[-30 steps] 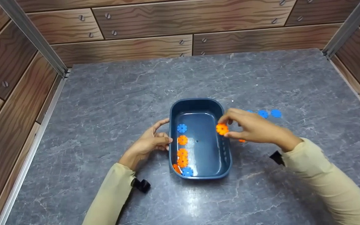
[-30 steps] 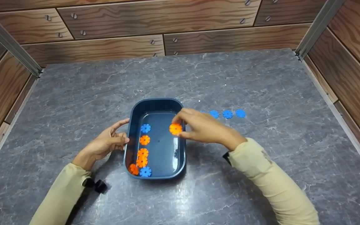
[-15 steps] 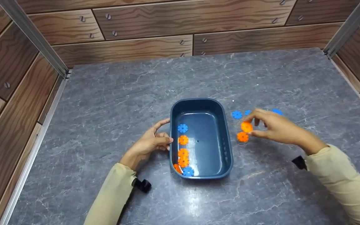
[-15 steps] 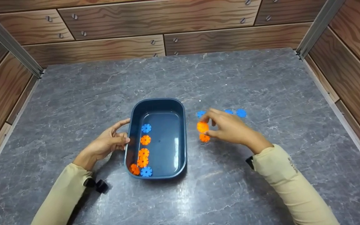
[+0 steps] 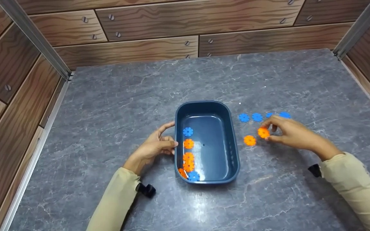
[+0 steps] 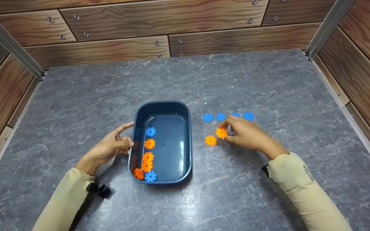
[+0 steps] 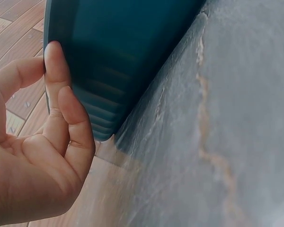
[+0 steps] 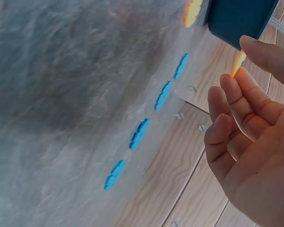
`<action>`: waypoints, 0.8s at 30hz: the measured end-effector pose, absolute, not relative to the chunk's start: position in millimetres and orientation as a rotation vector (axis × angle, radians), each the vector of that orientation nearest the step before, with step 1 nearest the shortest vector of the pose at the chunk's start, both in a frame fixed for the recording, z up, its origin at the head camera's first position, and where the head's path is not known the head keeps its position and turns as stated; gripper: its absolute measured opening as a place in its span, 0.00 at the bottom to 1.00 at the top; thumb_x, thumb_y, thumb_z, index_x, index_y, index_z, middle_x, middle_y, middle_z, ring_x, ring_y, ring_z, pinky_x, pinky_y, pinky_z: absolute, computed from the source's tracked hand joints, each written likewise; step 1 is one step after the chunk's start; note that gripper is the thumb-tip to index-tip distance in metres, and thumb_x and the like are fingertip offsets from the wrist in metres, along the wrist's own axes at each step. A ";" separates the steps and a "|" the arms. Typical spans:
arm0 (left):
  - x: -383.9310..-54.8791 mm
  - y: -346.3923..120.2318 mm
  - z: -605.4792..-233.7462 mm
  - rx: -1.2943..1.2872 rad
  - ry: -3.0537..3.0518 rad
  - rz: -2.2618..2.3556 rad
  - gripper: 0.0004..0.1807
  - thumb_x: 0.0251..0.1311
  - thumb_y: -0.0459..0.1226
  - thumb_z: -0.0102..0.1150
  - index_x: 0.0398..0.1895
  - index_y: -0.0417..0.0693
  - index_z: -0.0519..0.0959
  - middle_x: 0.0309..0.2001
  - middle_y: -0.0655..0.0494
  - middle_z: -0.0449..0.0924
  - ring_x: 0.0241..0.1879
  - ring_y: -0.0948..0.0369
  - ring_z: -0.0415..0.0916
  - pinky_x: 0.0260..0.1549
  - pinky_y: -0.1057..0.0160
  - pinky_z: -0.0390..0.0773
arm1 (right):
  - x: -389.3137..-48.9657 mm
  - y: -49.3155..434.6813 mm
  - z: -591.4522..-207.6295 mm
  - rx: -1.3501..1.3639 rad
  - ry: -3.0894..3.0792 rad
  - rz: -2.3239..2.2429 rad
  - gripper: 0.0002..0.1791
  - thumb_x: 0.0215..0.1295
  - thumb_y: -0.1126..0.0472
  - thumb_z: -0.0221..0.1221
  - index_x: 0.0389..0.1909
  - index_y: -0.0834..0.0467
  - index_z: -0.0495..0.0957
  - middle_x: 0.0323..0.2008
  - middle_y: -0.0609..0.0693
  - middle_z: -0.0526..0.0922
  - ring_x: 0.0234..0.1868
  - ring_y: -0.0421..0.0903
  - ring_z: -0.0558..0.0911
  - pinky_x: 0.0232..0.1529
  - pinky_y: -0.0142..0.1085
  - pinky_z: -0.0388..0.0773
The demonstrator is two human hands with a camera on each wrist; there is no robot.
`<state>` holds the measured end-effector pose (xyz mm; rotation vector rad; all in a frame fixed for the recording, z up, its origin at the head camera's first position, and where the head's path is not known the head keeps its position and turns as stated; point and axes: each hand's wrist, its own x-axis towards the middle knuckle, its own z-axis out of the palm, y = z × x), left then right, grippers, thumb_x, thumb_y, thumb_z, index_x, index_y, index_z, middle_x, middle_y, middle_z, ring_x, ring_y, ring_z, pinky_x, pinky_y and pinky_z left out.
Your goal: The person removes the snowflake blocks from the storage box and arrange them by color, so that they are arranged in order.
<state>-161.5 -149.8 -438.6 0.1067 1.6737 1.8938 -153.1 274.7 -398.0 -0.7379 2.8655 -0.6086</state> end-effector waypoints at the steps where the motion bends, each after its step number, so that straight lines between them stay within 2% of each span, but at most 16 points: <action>1: -161.5 -149.8 -438.7 0.106 1.674 1.894 0.43 0.57 0.26 0.57 0.74 0.52 0.51 0.21 0.59 0.77 0.20 0.63 0.77 0.26 0.67 0.78 | -152.9 275.9 -398.9 -0.732 2.864 -0.605 0.16 0.58 0.61 0.66 0.48 0.55 0.77 0.45 0.49 0.81 0.41 0.44 0.75 0.39 0.38 0.73; 9: -162.0 -150.2 -440.6 0.108 1.673 1.897 0.43 0.56 0.25 0.57 0.74 0.52 0.52 0.21 0.59 0.78 0.20 0.62 0.77 0.26 0.67 0.79 | -153.0 284.2 -406.3 -0.710 2.866 -0.597 0.16 0.57 0.64 0.66 0.47 0.57 0.78 0.44 0.50 0.82 0.40 0.44 0.75 0.39 0.37 0.73; 16: -161.7 -150.6 -440.5 0.126 1.669 1.900 0.44 0.56 0.26 0.57 0.75 0.51 0.51 0.21 0.60 0.78 0.20 0.63 0.77 0.26 0.67 0.79 | -155.8 289.8 -414.0 -0.672 2.830 -0.591 0.15 0.57 0.62 0.65 0.46 0.55 0.79 0.38 0.46 0.80 0.36 0.41 0.73 0.35 0.33 0.70; 24: -161.6 -150.9 -439.4 0.128 1.673 1.898 0.44 0.56 0.26 0.58 0.75 0.51 0.51 0.22 0.60 0.78 0.20 0.63 0.77 0.25 0.67 0.78 | -160.4 290.0 -420.6 -0.656 2.791 -0.568 0.15 0.58 0.61 0.65 0.46 0.58 0.79 0.40 0.49 0.81 0.40 0.42 0.78 0.40 0.37 0.75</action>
